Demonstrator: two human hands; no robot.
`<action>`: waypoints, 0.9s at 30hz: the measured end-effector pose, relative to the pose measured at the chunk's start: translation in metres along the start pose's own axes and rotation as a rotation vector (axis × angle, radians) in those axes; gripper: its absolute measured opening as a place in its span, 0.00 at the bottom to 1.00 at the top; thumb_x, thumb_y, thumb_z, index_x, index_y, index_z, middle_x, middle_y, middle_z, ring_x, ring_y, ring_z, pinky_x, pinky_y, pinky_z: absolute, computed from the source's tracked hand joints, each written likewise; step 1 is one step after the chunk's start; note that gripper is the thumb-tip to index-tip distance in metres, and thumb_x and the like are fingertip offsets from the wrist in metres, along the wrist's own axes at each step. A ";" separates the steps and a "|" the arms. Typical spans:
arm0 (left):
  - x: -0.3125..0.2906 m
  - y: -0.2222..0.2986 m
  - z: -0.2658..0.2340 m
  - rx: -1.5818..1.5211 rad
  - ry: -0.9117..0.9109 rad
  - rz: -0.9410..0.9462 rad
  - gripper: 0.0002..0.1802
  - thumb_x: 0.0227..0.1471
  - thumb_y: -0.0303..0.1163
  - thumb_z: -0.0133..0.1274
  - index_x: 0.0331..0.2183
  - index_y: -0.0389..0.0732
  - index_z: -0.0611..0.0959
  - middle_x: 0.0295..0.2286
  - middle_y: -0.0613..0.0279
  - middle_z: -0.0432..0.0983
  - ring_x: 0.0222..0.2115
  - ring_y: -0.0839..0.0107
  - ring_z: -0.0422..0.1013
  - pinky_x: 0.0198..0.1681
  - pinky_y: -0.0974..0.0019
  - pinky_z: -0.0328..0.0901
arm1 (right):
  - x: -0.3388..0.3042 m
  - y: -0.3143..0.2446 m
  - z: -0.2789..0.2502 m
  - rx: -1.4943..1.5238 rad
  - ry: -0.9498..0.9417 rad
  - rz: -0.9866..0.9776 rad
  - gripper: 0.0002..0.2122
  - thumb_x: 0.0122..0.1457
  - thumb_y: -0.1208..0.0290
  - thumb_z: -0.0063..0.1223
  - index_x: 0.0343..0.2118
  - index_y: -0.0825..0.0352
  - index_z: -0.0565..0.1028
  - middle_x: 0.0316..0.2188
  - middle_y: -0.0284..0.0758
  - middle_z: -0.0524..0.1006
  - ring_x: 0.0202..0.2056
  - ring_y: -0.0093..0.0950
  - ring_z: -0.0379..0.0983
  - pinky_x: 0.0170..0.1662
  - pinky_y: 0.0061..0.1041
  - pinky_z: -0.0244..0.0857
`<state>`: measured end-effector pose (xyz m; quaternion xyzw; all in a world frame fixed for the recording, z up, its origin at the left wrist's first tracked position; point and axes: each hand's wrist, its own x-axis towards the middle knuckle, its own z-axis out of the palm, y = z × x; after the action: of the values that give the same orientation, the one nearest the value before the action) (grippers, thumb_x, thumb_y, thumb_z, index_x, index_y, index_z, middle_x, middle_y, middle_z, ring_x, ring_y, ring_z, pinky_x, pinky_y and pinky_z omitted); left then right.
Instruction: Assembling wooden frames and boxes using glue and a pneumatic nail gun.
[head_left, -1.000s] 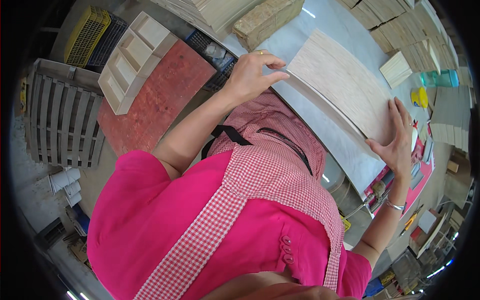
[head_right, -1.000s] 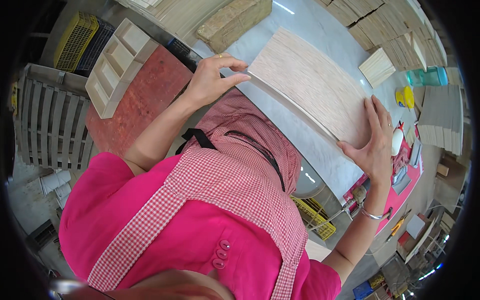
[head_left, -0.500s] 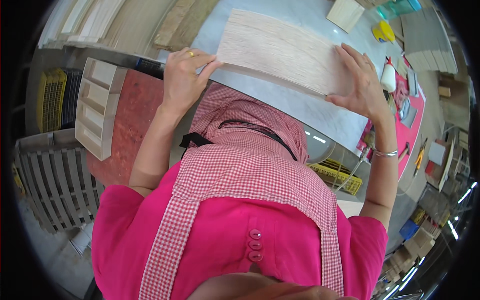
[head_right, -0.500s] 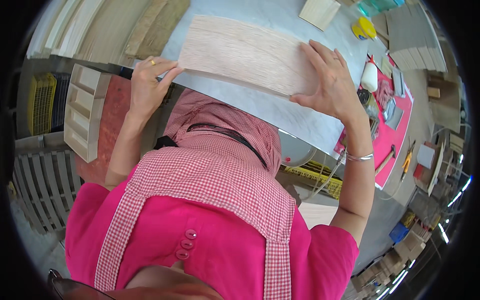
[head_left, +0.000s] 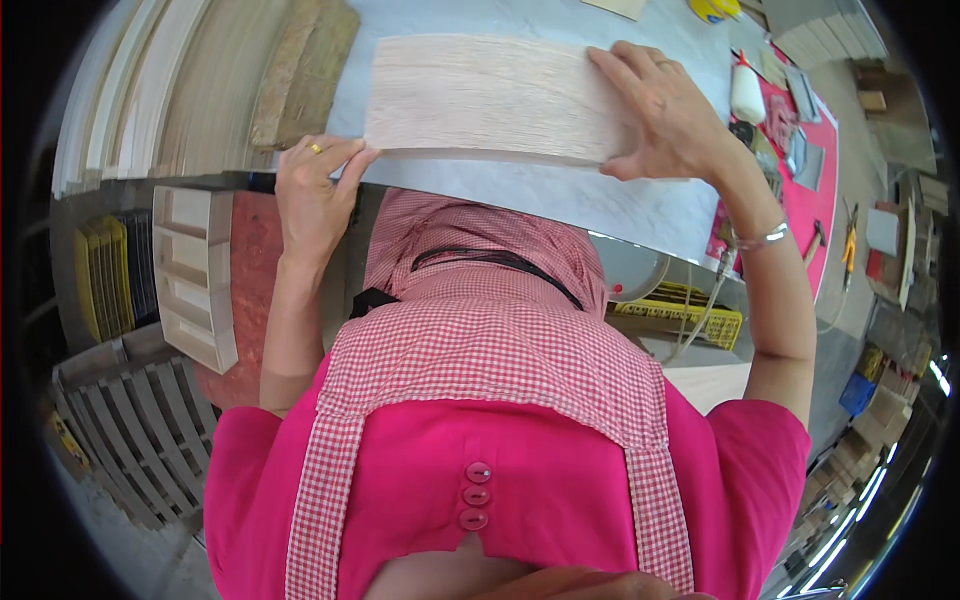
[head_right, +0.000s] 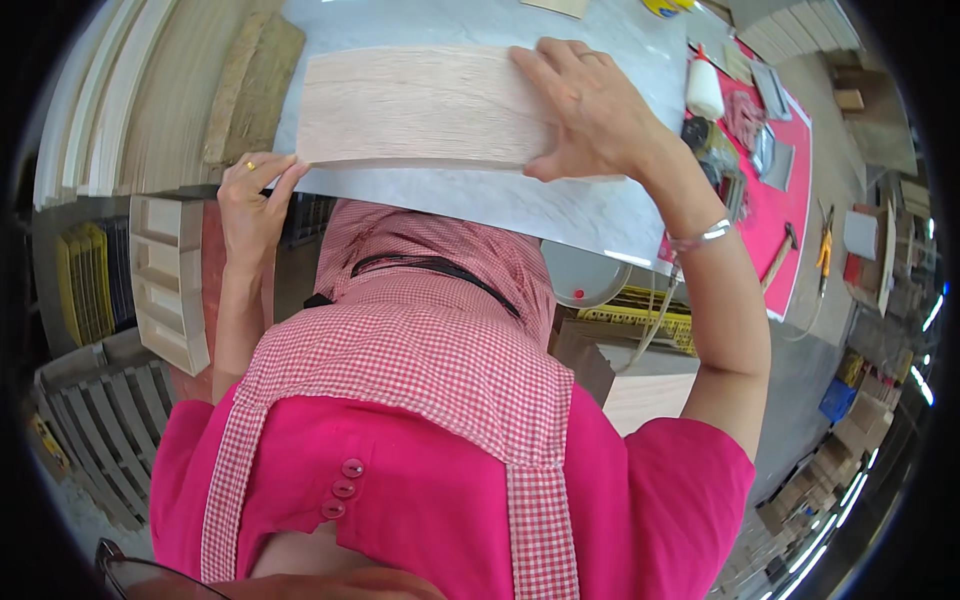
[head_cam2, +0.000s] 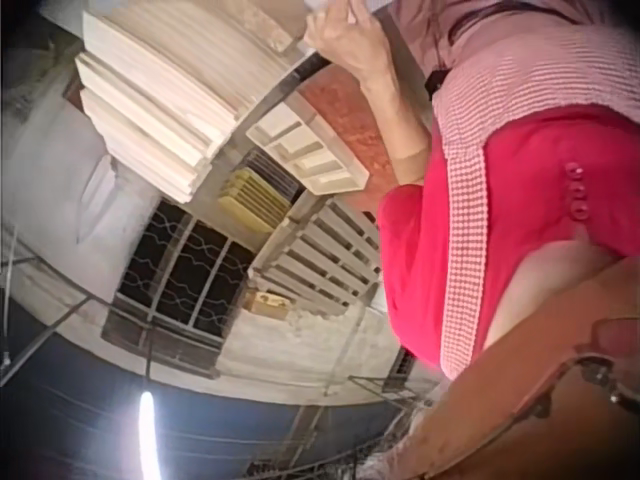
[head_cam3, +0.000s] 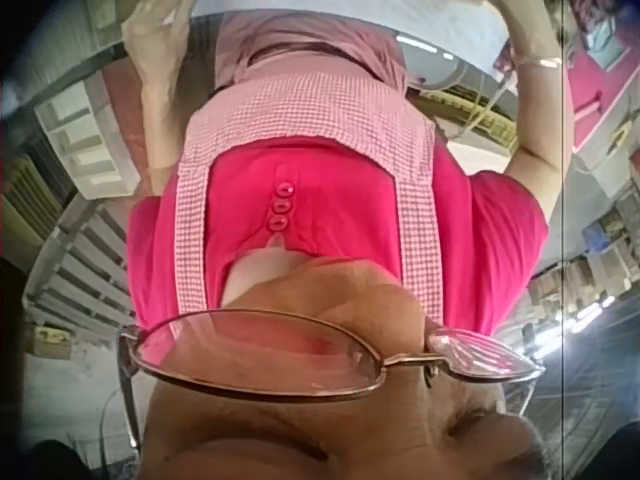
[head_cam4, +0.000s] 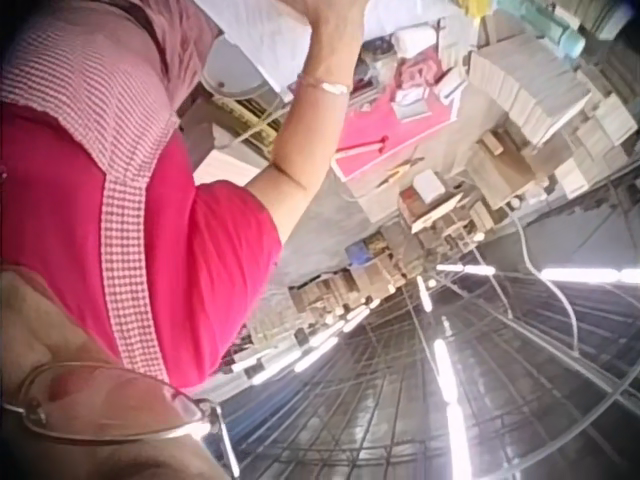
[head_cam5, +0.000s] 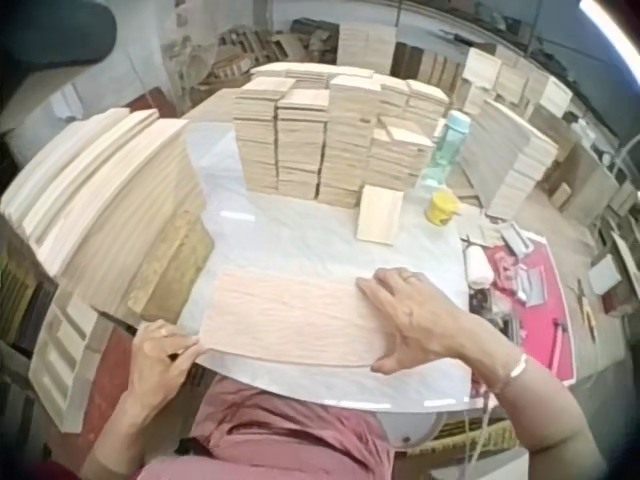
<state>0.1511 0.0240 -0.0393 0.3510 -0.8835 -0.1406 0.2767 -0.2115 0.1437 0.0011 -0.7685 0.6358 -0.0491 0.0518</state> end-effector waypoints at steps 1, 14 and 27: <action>0.001 0.000 0.000 0.001 -0.003 -0.005 0.07 0.47 0.31 0.64 0.29 0.38 0.87 0.28 0.60 0.81 0.31 0.61 0.75 0.37 0.60 0.63 | -0.002 0.001 0.003 -0.025 0.019 -0.015 0.47 0.36 0.62 0.73 0.63 0.65 0.62 0.58 0.47 0.65 0.58 0.47 0.63 0.63 0.41 0.56; -0.001 -0.005 -0.002 0.038 -0.027 0.002 0.08 0.48 0.31 0.64 0.30 0.38 0.87 0.28 0.60 0.81 0.32 0.61 0.75 0.40 0.60 0.63 | -0.125 -0.018 0.026 0.227 0.439 0.500 0.05 0.54 0.76 0.60 0.34 0.70 0.78 0.26 0.39 0.76 0.26 0.34 0.74 0.32 0.32 0.66; 0.004 -0.003 -0.007 0.122 -0.045 0.104 0.06 0.47 0.27 0.65 0.30 0.37 0.86 0.27 0.58 0.80 0.30 0.62 0.74 0.38 0.62 0.66 | -0.119 -0.018 0.035 0.212 0.479 0.428 0.03 0.53 0.79 0.61 0.29 0.71 0.78 0.22 0.38 0.74 0.20 0.29 0.71 0.25 0.28 0.64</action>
<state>0.1542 0.0194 -0.0336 0.3178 -0.9133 -0.0799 0.2419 -0.2114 0.2650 -0.0324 -0.5744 0.7683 -0.2823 -0.0102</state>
